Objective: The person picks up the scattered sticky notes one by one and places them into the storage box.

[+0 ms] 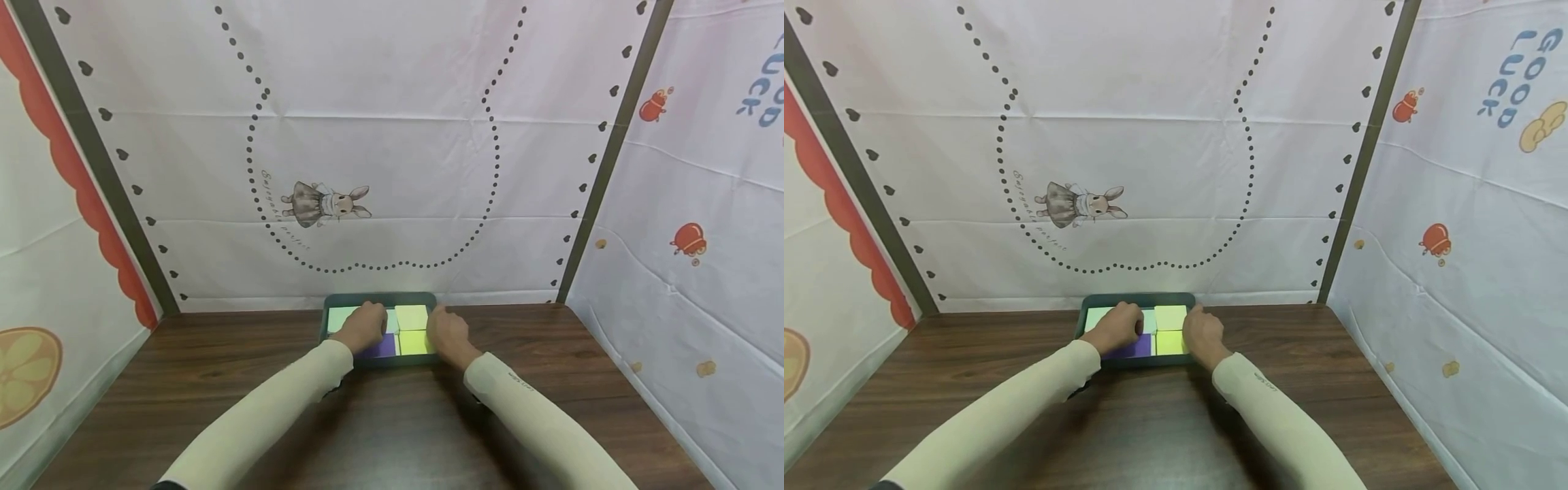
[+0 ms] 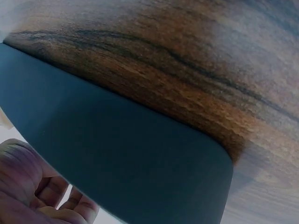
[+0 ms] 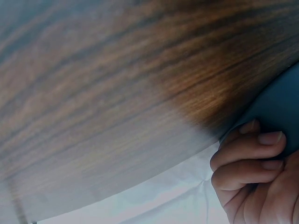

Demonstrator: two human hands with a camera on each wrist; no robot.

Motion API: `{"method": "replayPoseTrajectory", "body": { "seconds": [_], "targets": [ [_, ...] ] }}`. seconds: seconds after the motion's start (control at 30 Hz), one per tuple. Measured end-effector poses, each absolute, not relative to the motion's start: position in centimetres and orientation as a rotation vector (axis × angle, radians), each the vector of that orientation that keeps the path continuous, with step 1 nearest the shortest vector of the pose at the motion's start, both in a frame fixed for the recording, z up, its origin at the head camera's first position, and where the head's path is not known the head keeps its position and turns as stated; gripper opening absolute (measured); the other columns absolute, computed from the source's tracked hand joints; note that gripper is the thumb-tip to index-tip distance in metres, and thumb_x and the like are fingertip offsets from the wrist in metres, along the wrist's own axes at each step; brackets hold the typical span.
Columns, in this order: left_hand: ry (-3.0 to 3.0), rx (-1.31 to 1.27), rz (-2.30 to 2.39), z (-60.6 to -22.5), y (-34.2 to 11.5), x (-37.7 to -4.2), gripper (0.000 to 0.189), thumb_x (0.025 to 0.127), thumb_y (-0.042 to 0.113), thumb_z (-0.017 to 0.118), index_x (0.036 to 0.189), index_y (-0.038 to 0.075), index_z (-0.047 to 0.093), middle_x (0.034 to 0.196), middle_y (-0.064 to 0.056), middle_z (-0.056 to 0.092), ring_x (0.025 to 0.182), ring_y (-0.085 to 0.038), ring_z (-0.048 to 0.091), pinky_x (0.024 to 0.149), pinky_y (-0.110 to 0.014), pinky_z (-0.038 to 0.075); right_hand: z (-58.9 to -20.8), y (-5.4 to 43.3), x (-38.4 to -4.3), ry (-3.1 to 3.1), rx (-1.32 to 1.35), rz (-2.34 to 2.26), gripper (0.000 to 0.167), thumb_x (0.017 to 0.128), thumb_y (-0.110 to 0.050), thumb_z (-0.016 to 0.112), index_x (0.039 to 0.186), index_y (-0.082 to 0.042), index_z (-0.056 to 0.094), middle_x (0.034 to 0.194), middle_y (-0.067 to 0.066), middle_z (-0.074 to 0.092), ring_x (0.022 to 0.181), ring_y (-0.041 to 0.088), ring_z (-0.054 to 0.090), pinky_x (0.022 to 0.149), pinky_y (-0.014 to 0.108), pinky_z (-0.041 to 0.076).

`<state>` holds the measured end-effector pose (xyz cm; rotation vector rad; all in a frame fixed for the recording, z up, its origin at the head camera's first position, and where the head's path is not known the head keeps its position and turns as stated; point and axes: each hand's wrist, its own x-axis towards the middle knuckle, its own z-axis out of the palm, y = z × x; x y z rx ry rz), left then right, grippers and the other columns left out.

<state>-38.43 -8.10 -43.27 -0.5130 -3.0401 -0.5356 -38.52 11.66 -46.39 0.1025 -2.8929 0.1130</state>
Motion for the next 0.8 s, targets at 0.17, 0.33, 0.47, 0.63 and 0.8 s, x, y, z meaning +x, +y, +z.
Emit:
{"method": "replayPoseTrajectory", "body": {
  "seconds": [0.17,0.33,0.47,0.63,0.8],
  "targets": [
    [-3.052,-0.501,-0.526,-43.3,-8.2,-38.4,0.017,0.095,-0.010,0.071,0.093,0.003,0.082,0.089,-0.009,0.078,0.076,-0.019,0.069,0.078,-0.040,0.067,-49.2,12.3,-41.4,-2.912,0.102,0.102,0.027,0.108,-0.005,0.054,0.124,0.011,0.067,0.070,0.014,0.069,0.064,0.027,0.071,0.054,0.042,0.061],
    [-3.055,-0.506,-0.514,-43.6,-8.3,-38.6,0.017,0.095,-0.009,0.071,0.093,0.004,0.082,0.088,-0.007,0.078,0.075,-0.019,0.068,0.077,-0.040,0.066,-53.4,13.3,-45.3,-2.914,0.107,0.076,0.035,0.111,-0.011,0.050,0.134,0.011,0.064,0.072,0.015,0.070,0.063,0.029,0.070,0.053,0.044,0.059],
    [-3.069,-0.523,-0.513,-43.7,-8.2,-38.5,0.017,0.094,-0.009,0.072,0.095,0.004,0.082,0.089,-0.008,0.078,0.075,-0.018,0.068,0.078,-0.041,0.067,-54.8,13.9,-46.3,-2.926,0.138,0.099,0.038,0.112,-0.011,0.048,0.136,0.013,0.064,0.070,0.013,0.069,0.062,0.028,0.070,0.052,0.048,0.060],
    [-3.078,-0.580,-0.483,-43.7,-8.0,-38.4,0.018,0.094,-0.008,0.073,0.103,0.002,0.084,0.097,-0.010,0.082,0.078,-0.018,0.069,0.085,-0.043,0.069,-54.0,14.8,-46.2,-3.014,0.132,0.152,0.040,0.109,-0.012,0.051,0.139,0.013,0.062,0.078,0.013,0.070,0.067,0.030,0.071,0.055,0.048,0.060],
    [-3.063,-0.650,-0.462,-43.5,-8.1,-38.7,0.020,0.094,-0.009,0.071,0.101,0.001,0.087,0.097,-0.011,0.083,0.076,-0.018,0.065,0.084,-0.043,0.068,-49.5,14.6,-43.7,-3.128,0.071,0.257,0.037,0.112,-0.020,0.050,0.132,0.007,0.065,0.096,0.018,0.073,0.081,0.035,0.075,0.068,0.051,0.064]
  ]
}}
